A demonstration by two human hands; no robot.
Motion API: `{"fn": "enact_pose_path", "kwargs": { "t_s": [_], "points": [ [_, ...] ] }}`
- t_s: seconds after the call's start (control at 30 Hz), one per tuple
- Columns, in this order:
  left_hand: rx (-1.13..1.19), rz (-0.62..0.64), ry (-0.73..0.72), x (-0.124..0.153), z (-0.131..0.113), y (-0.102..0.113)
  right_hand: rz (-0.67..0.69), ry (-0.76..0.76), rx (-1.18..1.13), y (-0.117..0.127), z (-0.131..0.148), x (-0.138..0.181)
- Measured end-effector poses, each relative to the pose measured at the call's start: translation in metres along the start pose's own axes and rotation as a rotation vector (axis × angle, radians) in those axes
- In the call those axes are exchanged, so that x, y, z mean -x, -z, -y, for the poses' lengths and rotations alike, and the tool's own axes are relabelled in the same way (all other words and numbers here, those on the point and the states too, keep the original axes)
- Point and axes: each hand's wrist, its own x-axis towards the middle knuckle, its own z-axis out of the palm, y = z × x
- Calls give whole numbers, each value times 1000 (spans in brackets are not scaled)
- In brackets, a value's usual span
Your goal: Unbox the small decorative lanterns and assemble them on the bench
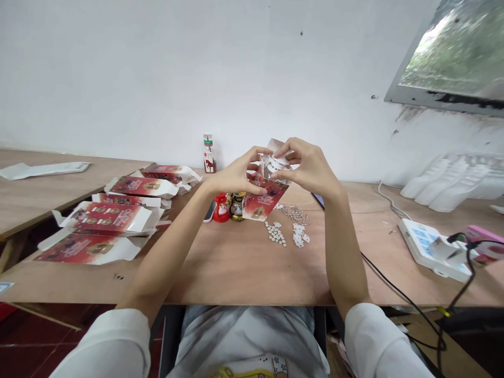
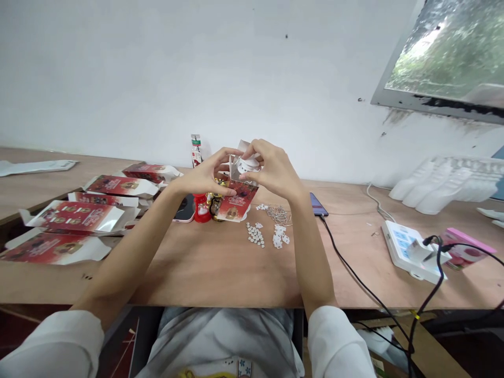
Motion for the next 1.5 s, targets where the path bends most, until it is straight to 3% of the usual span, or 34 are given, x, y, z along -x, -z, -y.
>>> {"fn": "enact_pose_path", "kwargs": {
  "t_s": [0.23,0.3,0.53,0.6,0.77,0.9,1.03,1.3,1.5],
  "points": [
    [-27,0,-10,0,0,-2,206,-44,15,0,-1,0],
    [-25,-6,-30,-1,2,-2,211,-28,-38,2,0,0],
    [-8,-115,-107,0,0,5,-226,74,-114,12,-10,0],
    [-10,-142,-102,2,-5,7,-294,58,-111,13,-15,-1],
    [-7,-130,-89,5,-12,8,-144,-46,-146,5,-21,-5],
    [-26,-40,-79,5,-10,7,-25,-33,-198,-6,-21,-8],
    [-39,-35,-69,5,-9,8,47,-12,-243,-6,-18,-8],
    [-46,64,-43,6,-9,11,-71,-81,-207,-11,-32,-12],
    [-147,96,-34,3,-6,8,2,-119,-292,-13,-32,-12]
  ]
}}
